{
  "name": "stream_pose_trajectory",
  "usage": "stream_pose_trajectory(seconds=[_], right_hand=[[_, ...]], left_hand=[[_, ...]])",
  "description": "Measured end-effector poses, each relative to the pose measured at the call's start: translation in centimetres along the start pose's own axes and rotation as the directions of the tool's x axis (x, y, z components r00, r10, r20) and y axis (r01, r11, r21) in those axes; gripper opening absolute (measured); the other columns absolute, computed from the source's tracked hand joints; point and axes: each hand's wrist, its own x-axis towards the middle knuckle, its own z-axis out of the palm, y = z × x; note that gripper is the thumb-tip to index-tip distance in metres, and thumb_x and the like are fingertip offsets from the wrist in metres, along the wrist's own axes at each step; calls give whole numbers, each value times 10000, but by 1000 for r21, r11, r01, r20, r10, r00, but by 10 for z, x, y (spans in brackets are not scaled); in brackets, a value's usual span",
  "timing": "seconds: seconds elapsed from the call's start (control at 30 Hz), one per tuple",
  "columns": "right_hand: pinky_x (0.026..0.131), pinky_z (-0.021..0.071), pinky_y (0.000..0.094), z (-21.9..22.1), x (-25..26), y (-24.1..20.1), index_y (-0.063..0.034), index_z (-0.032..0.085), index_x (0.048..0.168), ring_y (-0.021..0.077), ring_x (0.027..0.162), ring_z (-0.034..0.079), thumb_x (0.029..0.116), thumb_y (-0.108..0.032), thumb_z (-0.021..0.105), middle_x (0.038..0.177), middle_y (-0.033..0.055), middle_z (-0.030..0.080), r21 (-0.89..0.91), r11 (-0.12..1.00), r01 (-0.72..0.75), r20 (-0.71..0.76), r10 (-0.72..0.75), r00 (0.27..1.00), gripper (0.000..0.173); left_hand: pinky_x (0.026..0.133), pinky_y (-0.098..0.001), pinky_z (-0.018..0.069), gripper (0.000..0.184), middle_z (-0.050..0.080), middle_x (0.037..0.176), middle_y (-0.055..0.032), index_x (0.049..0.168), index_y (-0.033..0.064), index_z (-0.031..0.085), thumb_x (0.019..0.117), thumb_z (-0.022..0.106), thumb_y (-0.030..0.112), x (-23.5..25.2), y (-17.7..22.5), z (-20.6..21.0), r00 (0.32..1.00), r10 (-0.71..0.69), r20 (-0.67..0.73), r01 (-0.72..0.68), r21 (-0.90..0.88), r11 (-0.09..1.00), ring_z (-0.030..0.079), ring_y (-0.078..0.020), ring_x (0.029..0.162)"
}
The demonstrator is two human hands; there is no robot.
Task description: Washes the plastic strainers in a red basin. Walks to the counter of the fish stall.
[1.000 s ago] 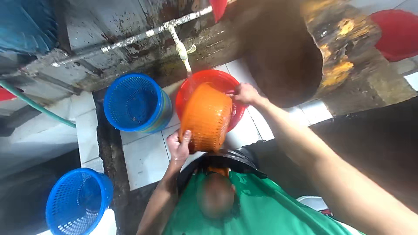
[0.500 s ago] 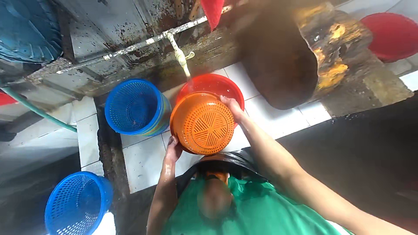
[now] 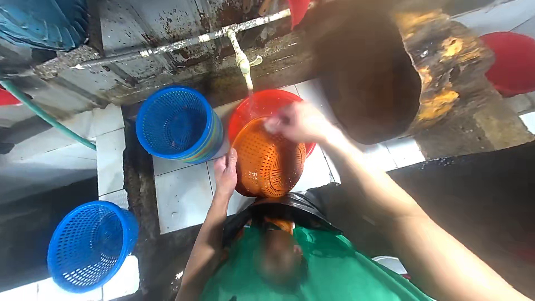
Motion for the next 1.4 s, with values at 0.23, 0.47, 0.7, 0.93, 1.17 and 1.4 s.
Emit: stream_pose_trajectory(seconds=[0.23,0.47,0.7,0.93,1.17,1.4], right_hand=[[711,545,625,9,4,-2,-173,717,859,319,836,696,967,-579,566,810,73,692,-142,971,195,215,-162,963,447],[636,539,547,3,-14,-41,-208,741,912,259,747,686,992,-533,537,758,30,678,-73,863,500,213,-476,853,392],[566,504,508,6,-39,-70,-210,691,805,239,663,650,933,-515,607,666,4,613,-68,792,607,265,-572,776,340],[634,537,514,10,-30,-37,-229,741,859,200,698,680,955,-552,575,706,-18,675,-81,859,505,104,-497,862,376],[645,551,552,91,-52,5,-146,744,928,234,690,687,987,-501,561,720,40,690,132,946,295,-51,-291,955,404],[620,561,542,70,-34,6,-143,754,921,235,687,689,990,-458,569,729,52,695,225,956,190,-2,-194,981,371]], left_hand=[[643,-327,612,439,686,715,3,885,92,691,1084,447,398,-42,11,-9,987,158,-20,-154,131,979,699,-99,679],[543,-292,561,384,635,655,26,872,94,673,1072,477,356,-56,25,-4,972,236,11,-233,206,950,643,-73,584],[509,-318,563,377,642,659,-1,906,79,669,1093,453,325,-56,22,-8,984,176,-26,-171,142,975,638,-108,558],[588,-335,602,370,667,689,-7,873,86,667,1094,455,295,-47,14,-6,980,181,-78,-177,54,983,683,-122,624],[812,-476,638,467,752,947,-114,1037,53,703,1105,414,414,-51,-31,-24,969,-134,-208,76,-263,962,750,-245,904],[786,-444,635,462,744,896,-83,1006,77,710,1100,416,421,-40,-28,-13,982,-110,-153,73,-226,971,743,-206,860]])
